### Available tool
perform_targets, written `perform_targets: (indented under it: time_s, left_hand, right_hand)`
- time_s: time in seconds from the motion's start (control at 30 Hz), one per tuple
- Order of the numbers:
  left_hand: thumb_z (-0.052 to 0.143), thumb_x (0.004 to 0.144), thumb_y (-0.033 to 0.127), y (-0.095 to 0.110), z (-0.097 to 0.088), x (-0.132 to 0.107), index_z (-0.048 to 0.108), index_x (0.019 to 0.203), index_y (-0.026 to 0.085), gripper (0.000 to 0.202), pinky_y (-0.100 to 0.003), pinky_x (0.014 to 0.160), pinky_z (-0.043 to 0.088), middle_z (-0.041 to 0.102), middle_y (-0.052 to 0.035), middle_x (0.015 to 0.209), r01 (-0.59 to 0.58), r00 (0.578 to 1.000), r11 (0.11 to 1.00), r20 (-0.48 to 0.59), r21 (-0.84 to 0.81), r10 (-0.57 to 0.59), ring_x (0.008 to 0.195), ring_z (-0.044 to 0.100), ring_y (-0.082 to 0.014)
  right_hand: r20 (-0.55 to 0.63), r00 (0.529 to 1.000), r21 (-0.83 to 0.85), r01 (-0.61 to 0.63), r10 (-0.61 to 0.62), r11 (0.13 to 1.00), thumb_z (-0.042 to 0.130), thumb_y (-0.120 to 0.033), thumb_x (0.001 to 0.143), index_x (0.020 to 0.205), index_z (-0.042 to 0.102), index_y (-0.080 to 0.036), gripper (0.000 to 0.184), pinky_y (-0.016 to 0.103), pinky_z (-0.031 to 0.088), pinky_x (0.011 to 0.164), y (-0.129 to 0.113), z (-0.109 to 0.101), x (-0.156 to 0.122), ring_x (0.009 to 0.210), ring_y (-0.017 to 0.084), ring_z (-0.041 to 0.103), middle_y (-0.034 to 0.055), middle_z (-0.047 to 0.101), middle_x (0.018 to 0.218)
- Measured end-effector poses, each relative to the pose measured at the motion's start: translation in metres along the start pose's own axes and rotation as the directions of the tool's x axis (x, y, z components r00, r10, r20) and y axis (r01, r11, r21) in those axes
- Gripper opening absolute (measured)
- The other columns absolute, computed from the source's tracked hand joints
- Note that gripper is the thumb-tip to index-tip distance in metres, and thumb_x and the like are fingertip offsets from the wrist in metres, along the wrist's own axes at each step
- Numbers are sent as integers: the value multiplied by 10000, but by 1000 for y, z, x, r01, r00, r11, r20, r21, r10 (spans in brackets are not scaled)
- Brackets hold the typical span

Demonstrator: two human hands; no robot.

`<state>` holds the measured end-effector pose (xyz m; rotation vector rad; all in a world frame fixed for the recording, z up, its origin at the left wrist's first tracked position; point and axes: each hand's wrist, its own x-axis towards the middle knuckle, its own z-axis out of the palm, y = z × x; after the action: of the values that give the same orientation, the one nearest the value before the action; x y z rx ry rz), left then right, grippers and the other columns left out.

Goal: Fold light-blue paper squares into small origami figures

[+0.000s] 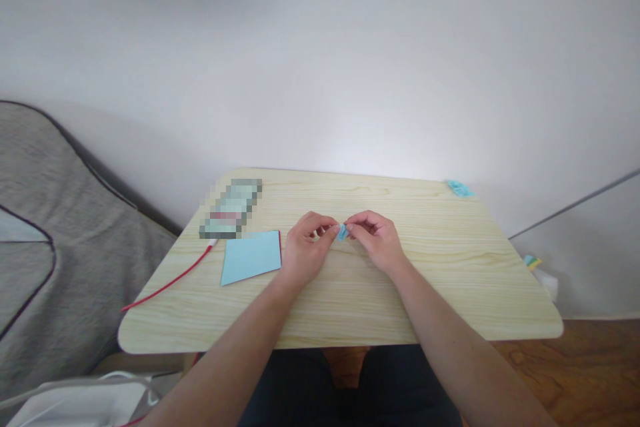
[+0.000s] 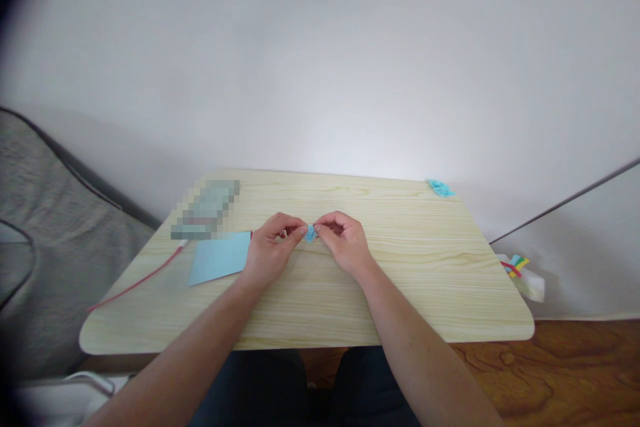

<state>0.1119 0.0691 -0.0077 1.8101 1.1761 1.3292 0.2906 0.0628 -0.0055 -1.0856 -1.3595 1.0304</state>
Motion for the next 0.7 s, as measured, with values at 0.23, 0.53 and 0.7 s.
perform_targets:
  time_s: [0.23,0.53,0.7]
  left_hand:
    - [692,872,323,-2,1,1,729,921,204,134,-302,769,508,716,-36,915,59,995,981,-66,-186,-73,862,645,-175]
    - [736,834,312,-2,4,2,726,897,182,145,-283,756,522,717,-33,872,99,986,956,-100,-275,-131,810,652,-159]
    - [742,817,323,0,3,3,703,895,169,177,-275,715,511,703,-25,828,151,980,937,-76,-314,-184,745,637,-145]
  right_hand:
    - [-11,994,206,-105,110,973,735,-253,777,816,705,-197,74,326,592,727,3,0,4,727,173,712,29,755,810]
    - [109,993,128,-59,45,990,704,-239,800,895,759,-229,110,347,576,797,2,1,-1,808,186,716,24,753,863]
    - [154,988,17,4,-7,1000,802,-261,752,933,738,-234,194,325,548,769,3,2,-5,798,171,682,33,751,942]
